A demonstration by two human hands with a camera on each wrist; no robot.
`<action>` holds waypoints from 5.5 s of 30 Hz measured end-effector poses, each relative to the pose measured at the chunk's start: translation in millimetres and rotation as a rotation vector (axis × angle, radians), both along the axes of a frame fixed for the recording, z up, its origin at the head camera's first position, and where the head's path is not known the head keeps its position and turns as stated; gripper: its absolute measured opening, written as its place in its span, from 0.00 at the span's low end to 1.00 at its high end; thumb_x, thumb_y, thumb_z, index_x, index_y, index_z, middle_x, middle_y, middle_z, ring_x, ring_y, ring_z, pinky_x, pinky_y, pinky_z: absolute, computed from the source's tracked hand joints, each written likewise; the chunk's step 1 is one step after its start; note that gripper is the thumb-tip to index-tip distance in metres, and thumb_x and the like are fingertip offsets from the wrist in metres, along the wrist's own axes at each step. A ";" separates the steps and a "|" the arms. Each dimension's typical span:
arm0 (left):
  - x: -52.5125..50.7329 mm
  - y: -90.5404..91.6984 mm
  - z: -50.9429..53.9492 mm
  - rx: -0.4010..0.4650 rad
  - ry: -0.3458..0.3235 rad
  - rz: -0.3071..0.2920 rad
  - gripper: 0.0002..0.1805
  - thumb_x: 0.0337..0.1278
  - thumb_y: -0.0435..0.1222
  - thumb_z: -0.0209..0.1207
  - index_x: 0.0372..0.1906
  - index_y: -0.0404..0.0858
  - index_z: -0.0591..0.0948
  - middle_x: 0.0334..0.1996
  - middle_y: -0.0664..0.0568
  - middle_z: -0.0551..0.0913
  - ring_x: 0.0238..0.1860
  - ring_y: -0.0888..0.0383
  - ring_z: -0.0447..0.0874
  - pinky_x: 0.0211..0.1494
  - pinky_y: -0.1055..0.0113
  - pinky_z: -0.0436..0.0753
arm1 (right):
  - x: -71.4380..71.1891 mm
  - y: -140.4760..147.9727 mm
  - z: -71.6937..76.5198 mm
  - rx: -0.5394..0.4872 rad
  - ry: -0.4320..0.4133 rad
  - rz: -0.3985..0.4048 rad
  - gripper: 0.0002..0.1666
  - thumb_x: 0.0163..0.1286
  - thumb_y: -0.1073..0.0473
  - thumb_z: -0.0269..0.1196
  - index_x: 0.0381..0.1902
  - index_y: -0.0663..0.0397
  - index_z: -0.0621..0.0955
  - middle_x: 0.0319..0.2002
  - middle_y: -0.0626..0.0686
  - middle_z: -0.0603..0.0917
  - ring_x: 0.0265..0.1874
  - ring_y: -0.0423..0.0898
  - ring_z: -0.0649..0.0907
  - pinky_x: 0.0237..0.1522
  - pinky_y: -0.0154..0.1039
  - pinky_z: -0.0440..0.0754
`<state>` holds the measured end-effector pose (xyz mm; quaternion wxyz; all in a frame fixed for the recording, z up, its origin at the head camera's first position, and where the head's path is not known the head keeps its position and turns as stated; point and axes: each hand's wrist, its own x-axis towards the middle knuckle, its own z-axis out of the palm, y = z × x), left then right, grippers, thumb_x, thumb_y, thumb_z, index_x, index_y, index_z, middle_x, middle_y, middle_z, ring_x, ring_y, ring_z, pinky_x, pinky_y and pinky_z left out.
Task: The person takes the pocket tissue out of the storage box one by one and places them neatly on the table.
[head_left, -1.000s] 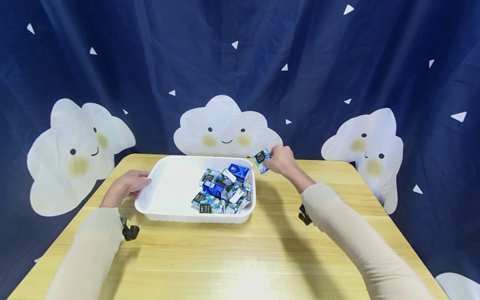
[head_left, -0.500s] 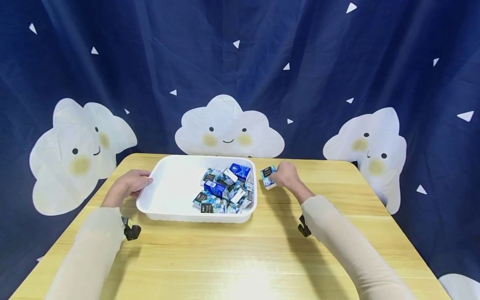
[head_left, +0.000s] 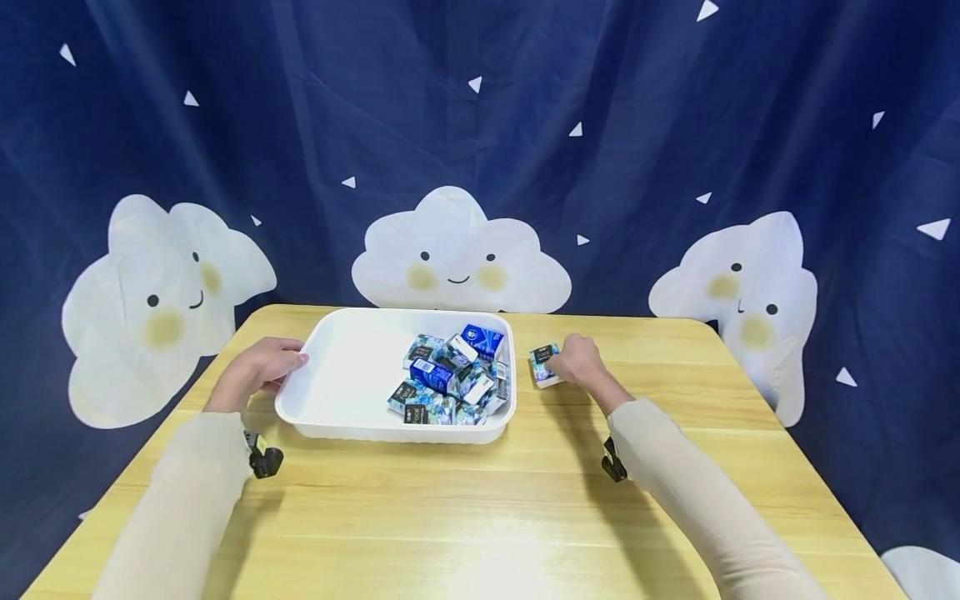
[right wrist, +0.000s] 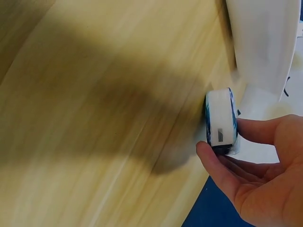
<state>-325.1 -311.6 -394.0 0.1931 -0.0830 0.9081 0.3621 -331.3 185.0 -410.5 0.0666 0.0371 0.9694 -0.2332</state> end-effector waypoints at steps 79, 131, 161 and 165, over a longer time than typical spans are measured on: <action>2.9 0.4 2.7 0.029 0.002 -0.017 0.32 0.77 0.37 0.45 0.77 0.27 0.57 0.69 0.27 0.66 0.53 0.46 0.80 0.44 0.65 0.83 | 7.3 -24.4 24.7 0.121 0.097 0.133 0.30 0.66 0.64 0.57 0.66 0.68 0.75 0.63 0.66 0.79 0.63 0.64 0.77 0.64 0.55 0.76; 1.1 -0.6 3.9 0.033 -0.022 -0.002 0.32 0.78 0.39 0.46 0.78 0.30 0.56 0.68 0.29 0.67 0.50 0.47 0.78 0.47 0.61 0.82 | 75.3 -156.3 37.3 0.132 0.214 0.571 0.27 0.71 0.56 0.66 0.65 0.59 0.78 0.55 0.57 0.86 0.54 0.51 0.85 0.58 0.45 0.82; 0.6 -1.1 3.0 0.028 -0.021 -0.012 0.32 0.78 0.39 0.46 0.78 0.29 0.56 0.69 0.28 0.66 0.52 0.46 0.79 0.48 0.60 0.83 | 78.6 -162.0 24.3 0.104 0.205 0.639 0.21 0.67 0.63 0.66 0.57 0.59 0.84 0.49 0.57 0.89 0.30 0.44 0.86 0.44 0.36 0.85; 0.5 -0.6 4.5 0.032 -0.019 -0.015 0.32 0.78 0.39 0.46 0.78 0.29 0.56 0.69 0.27 0.66 0.52 0.46 0.79 0.48 0.60 0.83 | 78.4 -162.0 25.2 0.102 0.182 0.636 0.21 0.66 0.63 0.65 0.57 0.59 0.84 0.50 0.56 0.89 0.26 0.42 0.84 0.44 0.35 0.85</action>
